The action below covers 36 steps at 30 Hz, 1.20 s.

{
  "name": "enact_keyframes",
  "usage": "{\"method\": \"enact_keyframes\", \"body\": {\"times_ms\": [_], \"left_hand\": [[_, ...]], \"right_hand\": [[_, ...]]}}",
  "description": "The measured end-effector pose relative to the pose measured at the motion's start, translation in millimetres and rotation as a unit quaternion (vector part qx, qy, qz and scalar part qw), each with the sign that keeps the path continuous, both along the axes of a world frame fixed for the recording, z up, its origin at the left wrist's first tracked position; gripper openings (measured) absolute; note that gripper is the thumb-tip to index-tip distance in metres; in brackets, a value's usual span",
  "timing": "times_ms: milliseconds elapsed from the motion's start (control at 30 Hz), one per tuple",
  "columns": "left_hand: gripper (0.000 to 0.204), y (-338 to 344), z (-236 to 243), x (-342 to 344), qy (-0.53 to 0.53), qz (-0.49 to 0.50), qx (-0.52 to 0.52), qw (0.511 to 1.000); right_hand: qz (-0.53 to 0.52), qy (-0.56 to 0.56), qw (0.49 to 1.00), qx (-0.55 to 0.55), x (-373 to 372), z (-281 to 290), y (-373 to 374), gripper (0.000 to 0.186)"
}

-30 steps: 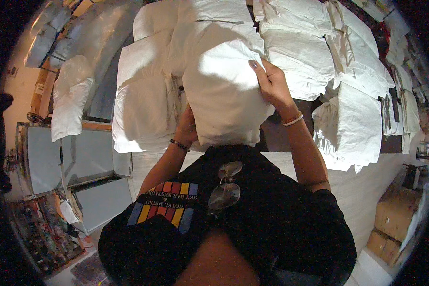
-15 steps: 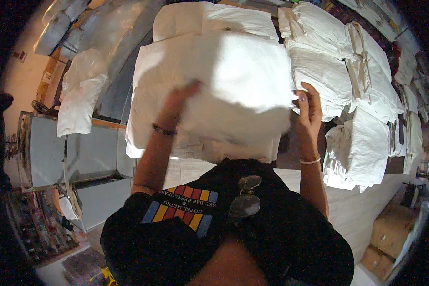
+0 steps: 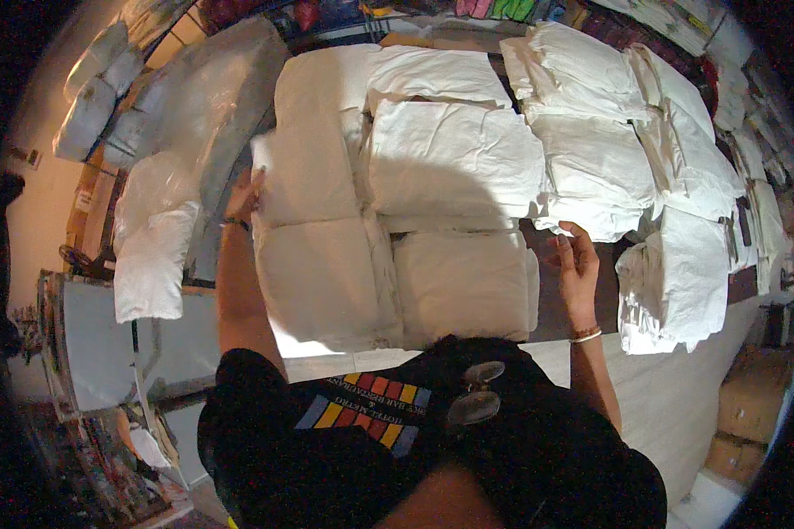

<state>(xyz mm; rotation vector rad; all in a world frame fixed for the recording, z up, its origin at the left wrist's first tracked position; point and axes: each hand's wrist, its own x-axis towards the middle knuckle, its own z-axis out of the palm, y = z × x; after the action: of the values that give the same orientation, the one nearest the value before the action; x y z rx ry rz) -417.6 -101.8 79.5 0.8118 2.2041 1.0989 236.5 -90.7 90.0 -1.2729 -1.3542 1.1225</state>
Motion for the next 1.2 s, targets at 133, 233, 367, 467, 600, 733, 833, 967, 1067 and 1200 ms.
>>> {"method": "enact_keyframes", "body": {"times_ms": [133, 233, 367, 467, 600, 733, 833, 967, 1067, 1200], "left_hand": [[0.072, 27.2, -75.9, 5.3, 0.336, 0.064, 0.021, 0.940], [0.070, 32.6, -87.3, -2.2, 0.360, 0.011, 0.050, 0.932], [0.062, 33.1, -63.6, -1.7, 0.364, 0.014, 0.035, 0.931], [0.050, 33.4, -38.4, 42.2, 0.496, -0.007, 0.077, 0.865], [0.032, 11.5, -7.4, 146.4, 0.445, -0.224, -0.124, 0.858], [0.042, -20.7, -6.6, 230.3, 0.442, -0.295, -0.017, 0.847], [0.053, -31.5, -10.8, 244.5, 0.441, -0.325, -0.032, 0.836], [0.052, -46.1, -18.2, 242.6, 0.464, -0.333, -0.050, 0.820], [0.045, -62.0, -19.3, 248.0, 0.485, -0.352, 0.003, 0.801], [0.043, -81.7, -13.6, 252.3, 0.422, -0.430, -0.012, 0.798]], "right_hand": [[-0.007, -0.038, 0.999, -0.012, 2.6, -9.2, -1.7, 0.028], [0.009, -0.080, 0.996, -0.050, -1.3, -19.4, -4.2, 0.036], [0.018, -0.022, 0.999, -0.029, -25.3, -26.4, 10.8, 0.069], [0.055, -0.169, 0.980, 0.093, -48.7, -27.1, 46.8, 0.093], [0.128, -0.305, 0.936, 0.121, -74.4, -40.2, 92.6, 0.102], [0.137, -0.365, 0.908, 0.154, -72.3, -53.1, 109.8, 0.100], [0.146, -0.365, 0.914, 0.102, -64.8, -47.7, 104.2, 0.100], [0.143, -0.401, 0.904, 0.050, -56.2, -25.5, 84.8, 0.094], [0.085, -0.402, 0.897, 0.163, -24.1, -13.9, 66.7, 0.089], [-0.101, -0.500, 0.834, 0.212, 72.2, -15.8, 53.8, 0.081]]}}
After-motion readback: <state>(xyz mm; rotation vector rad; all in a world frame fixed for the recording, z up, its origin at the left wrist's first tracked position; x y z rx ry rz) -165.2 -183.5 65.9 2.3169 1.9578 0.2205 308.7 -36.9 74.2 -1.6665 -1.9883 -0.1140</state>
